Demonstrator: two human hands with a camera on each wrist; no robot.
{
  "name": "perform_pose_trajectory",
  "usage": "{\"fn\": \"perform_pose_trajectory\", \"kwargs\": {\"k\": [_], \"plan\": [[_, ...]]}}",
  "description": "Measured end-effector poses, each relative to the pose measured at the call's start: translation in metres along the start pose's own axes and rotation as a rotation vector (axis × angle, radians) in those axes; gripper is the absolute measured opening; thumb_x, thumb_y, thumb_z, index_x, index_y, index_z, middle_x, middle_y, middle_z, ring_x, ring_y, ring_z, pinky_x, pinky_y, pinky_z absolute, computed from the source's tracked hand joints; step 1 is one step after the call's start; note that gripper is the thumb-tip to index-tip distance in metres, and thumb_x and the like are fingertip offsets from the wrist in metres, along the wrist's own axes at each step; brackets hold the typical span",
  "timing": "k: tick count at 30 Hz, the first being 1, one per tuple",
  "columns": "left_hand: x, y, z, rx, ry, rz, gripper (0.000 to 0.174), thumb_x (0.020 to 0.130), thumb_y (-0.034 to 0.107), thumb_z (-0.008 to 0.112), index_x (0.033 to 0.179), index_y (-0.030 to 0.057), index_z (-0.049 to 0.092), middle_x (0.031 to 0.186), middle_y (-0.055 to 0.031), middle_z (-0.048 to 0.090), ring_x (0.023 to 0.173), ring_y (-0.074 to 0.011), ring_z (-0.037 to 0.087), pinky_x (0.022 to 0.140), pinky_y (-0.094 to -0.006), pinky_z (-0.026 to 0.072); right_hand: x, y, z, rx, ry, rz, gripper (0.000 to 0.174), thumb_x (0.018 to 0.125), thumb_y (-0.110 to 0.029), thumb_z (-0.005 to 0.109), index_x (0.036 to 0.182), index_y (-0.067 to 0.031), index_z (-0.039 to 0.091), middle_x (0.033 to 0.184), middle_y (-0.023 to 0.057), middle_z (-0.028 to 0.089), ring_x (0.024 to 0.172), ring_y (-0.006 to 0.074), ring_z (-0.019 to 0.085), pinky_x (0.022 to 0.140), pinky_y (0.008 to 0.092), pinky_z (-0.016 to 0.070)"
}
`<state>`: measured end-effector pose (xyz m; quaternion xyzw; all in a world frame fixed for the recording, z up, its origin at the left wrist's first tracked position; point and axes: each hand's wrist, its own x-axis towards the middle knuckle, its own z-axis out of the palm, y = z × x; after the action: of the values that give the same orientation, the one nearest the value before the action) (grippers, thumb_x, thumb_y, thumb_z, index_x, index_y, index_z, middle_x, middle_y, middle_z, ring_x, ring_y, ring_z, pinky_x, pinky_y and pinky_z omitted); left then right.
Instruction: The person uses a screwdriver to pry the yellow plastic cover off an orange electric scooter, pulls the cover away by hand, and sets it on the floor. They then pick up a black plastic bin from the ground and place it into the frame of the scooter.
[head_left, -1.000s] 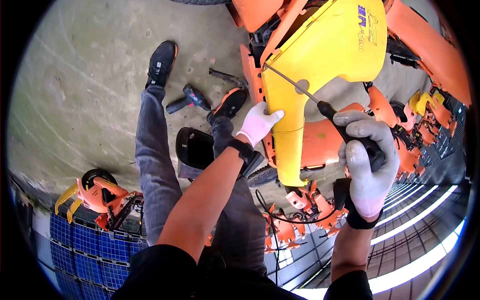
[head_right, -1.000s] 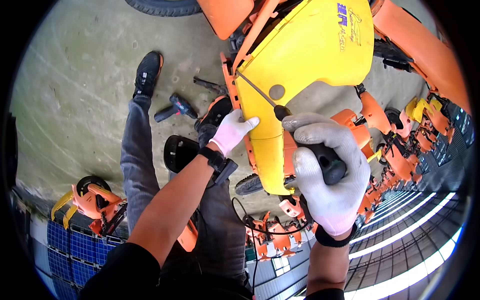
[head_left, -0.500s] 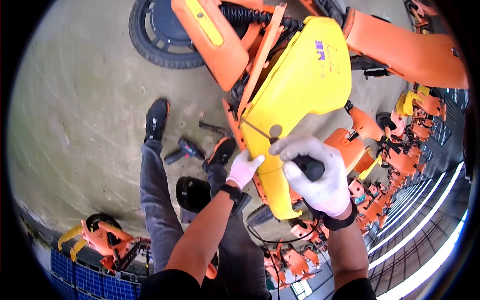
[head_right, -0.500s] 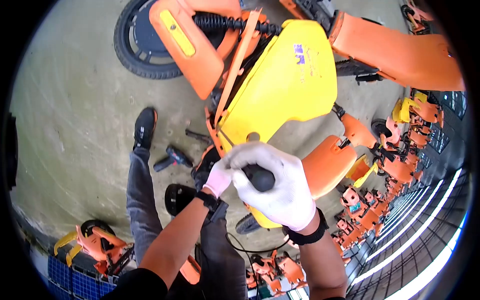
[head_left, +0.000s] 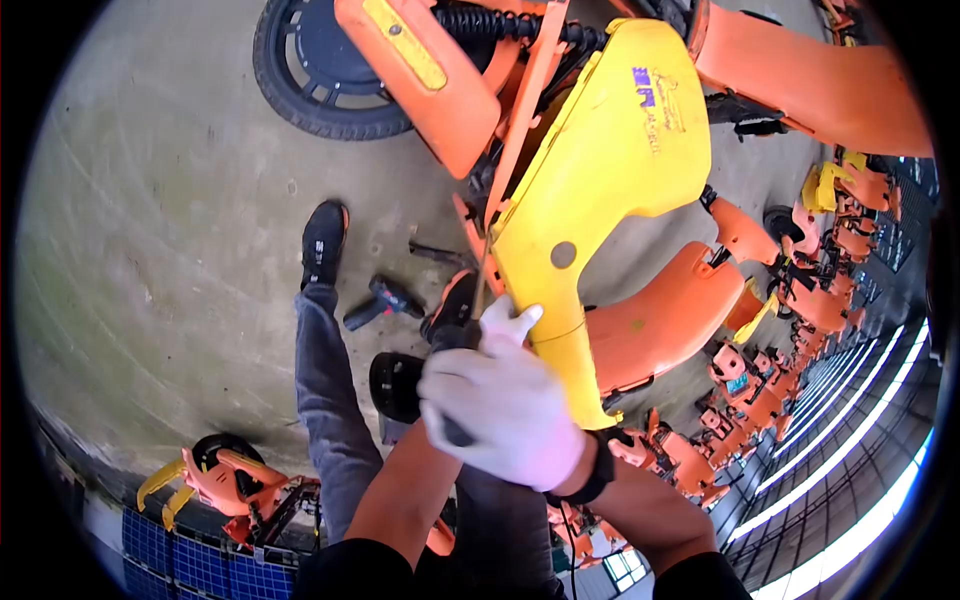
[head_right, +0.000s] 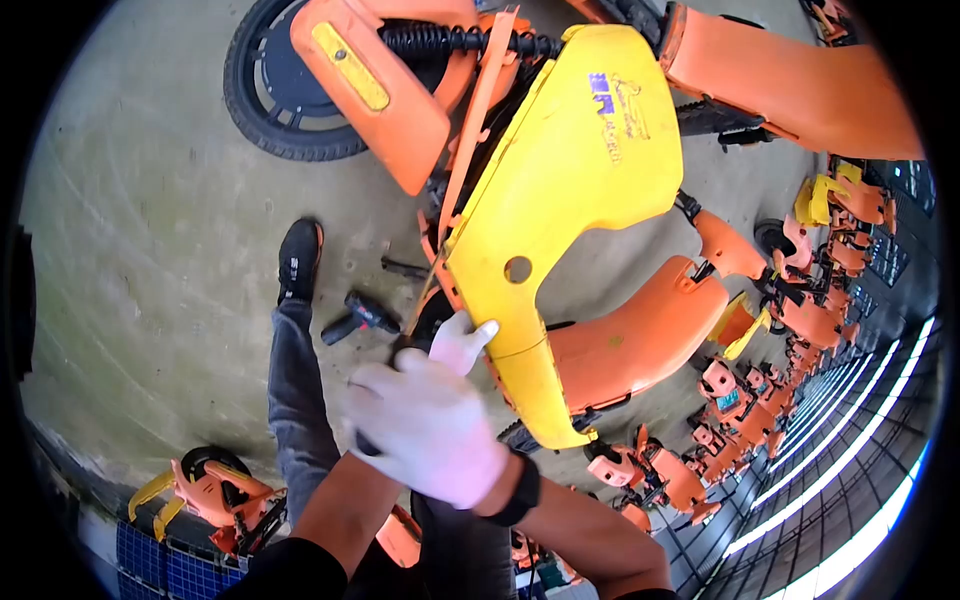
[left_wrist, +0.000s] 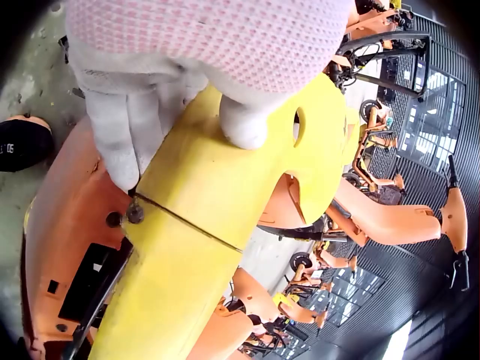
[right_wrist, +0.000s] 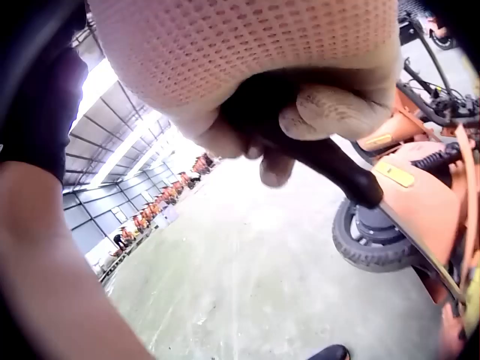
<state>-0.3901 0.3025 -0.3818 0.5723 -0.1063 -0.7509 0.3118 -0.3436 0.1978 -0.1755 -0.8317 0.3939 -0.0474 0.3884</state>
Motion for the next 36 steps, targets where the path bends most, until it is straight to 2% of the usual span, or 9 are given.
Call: {"fn": "perform_pose_trajectory", "kwargs": {"k": [3,5,8,9,13,20,22,25,36], "plan": [[0.004,-0.007,0.002,-0.270,-0.055,0.063,0.033,0.089,0.021,0.068,0.109,-0.0032,0.061,0.099,-0.0151,0.069,0.092,-0.0228,0.065,0.084,-0.0365,0.0487,-0.047,0.019,-0.020,0.059,0.052,0.069,0.017,0.062,-0.016,0.073,0.075,-0.0144,0.062,0.092,-0.0046,0.061,0.067,0.0188,0.045,0.057,0.0288,0.0407],[0.002,-0.004,-0.001,0.087,0.018,0.048,0.038,0.089,0.025,0.068,0.110,-0.0046,0.061,0.097,-0.0163,0.070,0.089,-0.0268,0.066,0.080,-0.0373,0.0497,-0.055,0.020,-0.013,0.024,-0.048,0.038,0.018,0.061,-0.016,0.073,0.075,-0.0145,0.061,0.091,-0.0047,0.061,0.067,0.0191,0.045,0.058,0.0296,0.0407],[0.001,-0.006,0.000,-0.085,-0.011,-0.032,0.034,0.089,0.026,0.068,0.106,-0.0033,0.062,0.095,-0.0170,0.070,0.088,-0.0276,0.067,0.078,-0.0388,0.0495,-0.036,0.010,-0.008,-0.008,-0.074,-0.019,0.018,0.060,-0.008,0.071,0.075,-0.0127,0.063,0.095,-0.0038,0.066,0.070,0.0148,0.055,0.061,0.0309,0.0384],[-0.002,0.011,-0.008,0.025,-0.076,-0.036,0.034,0.093,0.022,0.065,0.116,-0.0034,0.060,0.098,-0.0085,0.068,0.084,-0.0160,0.062,0.072,-0.0324,0.0509,-0.023,0.005,-0.003,-0.021,-0.039,-0.027,0.017,0.059,-0.009,0.070,0.074,-0.0124,0.061,0.096,-0.0032,0.066,0.075,0.0165,0.057,0.064,0.0318,0.0409],[0.007,-0.007,-0.008,0.033,-0.091,-0.025,0.034,0.093,0.022,0.065,0.115,-0.0045,0.060,0.099,-0.0070,0.069,0.081,-0.0129,0.062,0.070,-0.0297,0.0512,0.007,0.008,0.045,0.277,0.023,-0.224,0.022,0.060,-0.018,0.071,0.075,-0.0104,0.057,0.086,0.0035,0.058,0.093,0.0278,0.057,0.081,0.0384,0.0480],[0.011,-0.015,-0.008,-0.038,-0.136,0.071,0.033,0.090,0.011,0.065,0.118,-0.0045,0.057,0.108,-0.0101,0.069,0.091,-0.0157,0.065,0.080,-0.0313,0.0515,0.043,0.011,0.072,0.225,-0.208,-0.268,0.010,0.071,-0.018,0.067,0.075,-0.0133,0.059,0.073,0.0029,0.052,0.076,0.0235,0.058,0.064,0.0378,0.0459],[0.006,-0.012,-0.005,-0.062,-0.090,0.061,0.034,0.085,0.018,0.072,0.107,-0.0047,0.060,0.095,-0.0169,0.069,0.086,-0.0241,0.067,0.078,-0.0355,0.0517,0.054,0.010,0.090,0.230,-0.246,-0.280,0.008,0.075,-0.019,0.064,0.078,-0.0130,0.060,0.067,0.0042,0.053,0.061,0.0241,0.060,0.054,0.0385,0.0462],[-0.006,0.005,0.003,-0.058,0.039,-0.012,0.034,0.084,0.017,0.072,0.108,-0.0037,0.059,0.092,-0.0170,0.070,0.082,-0.0259,0.069,0.075,-0.0363,0.0523,0.076,0.010,0.118,0.211,-0.384,-0.261,0.009,0.078,-0.020,0.063,0.079,-0.0120,0.061,0.064,0.0058,0.055,0.057,0.0257,0.062,0.050,0.0404,0.0475],[-0.007,0.024,-0.009,0.174,-0.025,-0.212,0.037,0.081,0.026,0.074,0.103,0.0008,0.057,0.094,-0.0206,0.068,0.087,-0.0367,0.067,0.075,-0.0431,0.0507,0.116,0.047,0.227,0.011,-0.562,-0.152,0.015,0.080,-0.021,0.064,0.083,-0.0060,0.063,0.068,0.0130,0.065,0.066,0.0327,0.067,0.058,0.0449,0.0531]]}}
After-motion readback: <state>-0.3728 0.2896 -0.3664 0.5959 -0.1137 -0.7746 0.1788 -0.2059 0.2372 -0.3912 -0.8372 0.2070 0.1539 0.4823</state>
